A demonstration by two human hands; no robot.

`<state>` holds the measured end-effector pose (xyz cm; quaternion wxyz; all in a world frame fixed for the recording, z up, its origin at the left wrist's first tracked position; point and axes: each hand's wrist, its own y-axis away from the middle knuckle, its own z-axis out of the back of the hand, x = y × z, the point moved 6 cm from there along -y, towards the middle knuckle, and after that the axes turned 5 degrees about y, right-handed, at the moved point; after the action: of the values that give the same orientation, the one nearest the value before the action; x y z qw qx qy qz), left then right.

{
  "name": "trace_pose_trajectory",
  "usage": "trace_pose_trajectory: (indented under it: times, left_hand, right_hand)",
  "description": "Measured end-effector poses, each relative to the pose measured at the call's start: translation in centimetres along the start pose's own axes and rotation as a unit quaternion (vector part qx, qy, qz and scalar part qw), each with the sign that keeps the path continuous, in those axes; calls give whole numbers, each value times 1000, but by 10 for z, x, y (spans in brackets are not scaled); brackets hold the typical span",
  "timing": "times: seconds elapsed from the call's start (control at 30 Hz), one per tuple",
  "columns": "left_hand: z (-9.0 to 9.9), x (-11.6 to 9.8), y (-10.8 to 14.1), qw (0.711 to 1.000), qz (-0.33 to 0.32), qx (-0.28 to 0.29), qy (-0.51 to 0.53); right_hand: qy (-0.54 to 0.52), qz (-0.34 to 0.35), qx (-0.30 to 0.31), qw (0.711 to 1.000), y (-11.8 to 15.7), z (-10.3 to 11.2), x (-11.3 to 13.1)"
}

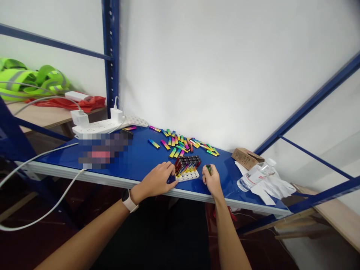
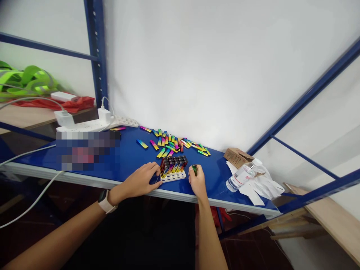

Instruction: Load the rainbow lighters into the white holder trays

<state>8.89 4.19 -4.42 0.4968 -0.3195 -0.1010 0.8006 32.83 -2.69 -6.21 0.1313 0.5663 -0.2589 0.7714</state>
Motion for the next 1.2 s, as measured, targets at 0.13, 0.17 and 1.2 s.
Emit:
trace_pose_trajectory:
  times: [0.13,0.17,1.2]
  left_hand:
    - [-1,0,0,1000,1,5,-6]
    - [-2,0,0,1000,3,5,-8]
    - [-1,-1,1,1000,-1,-2,-10]
  right_hand:
    - [95,64,20,993,6,0,28]
    - [136,96,29,986,8,-3,37]
    - [265,259,163,915,14,-43,95]
